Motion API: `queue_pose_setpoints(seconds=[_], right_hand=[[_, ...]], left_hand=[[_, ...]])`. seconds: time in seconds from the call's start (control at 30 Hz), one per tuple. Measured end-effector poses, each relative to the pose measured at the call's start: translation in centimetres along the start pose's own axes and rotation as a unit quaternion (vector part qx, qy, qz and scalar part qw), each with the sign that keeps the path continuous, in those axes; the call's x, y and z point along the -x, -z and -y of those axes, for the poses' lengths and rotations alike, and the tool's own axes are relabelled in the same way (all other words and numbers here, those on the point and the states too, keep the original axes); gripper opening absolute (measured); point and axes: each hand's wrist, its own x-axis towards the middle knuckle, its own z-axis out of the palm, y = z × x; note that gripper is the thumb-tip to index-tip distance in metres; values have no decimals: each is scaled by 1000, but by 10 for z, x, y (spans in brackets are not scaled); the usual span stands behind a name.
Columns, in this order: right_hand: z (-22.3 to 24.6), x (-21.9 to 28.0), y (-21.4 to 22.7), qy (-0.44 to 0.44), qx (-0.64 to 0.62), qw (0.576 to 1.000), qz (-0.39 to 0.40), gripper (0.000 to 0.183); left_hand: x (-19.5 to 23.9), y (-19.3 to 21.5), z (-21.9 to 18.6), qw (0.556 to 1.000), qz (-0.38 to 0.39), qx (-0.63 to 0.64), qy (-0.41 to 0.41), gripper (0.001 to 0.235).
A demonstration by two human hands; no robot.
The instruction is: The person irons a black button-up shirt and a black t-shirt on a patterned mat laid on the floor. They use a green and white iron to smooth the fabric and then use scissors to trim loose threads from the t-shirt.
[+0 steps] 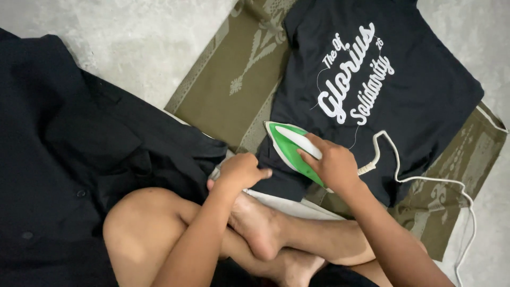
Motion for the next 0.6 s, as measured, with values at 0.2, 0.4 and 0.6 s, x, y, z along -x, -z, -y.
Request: queue_pose_setpoints(seconds=[0.2, 0.4, 0.6], right_hand=[[-10, 11, 3, 157, -21, 987, -20, 32], [-8, 20, -1, 227, -47, 972, -40, 33], [-4, 28, -13, 92, -17, 995, -34, 35]], left_hand=[[-10, -7, 8, 997, -5, -82, 3, 30], [-10, 1, 10, 989, 8, -144, 30, 33], [0, 1, -5, 985, 17, -163, 58, 34]])
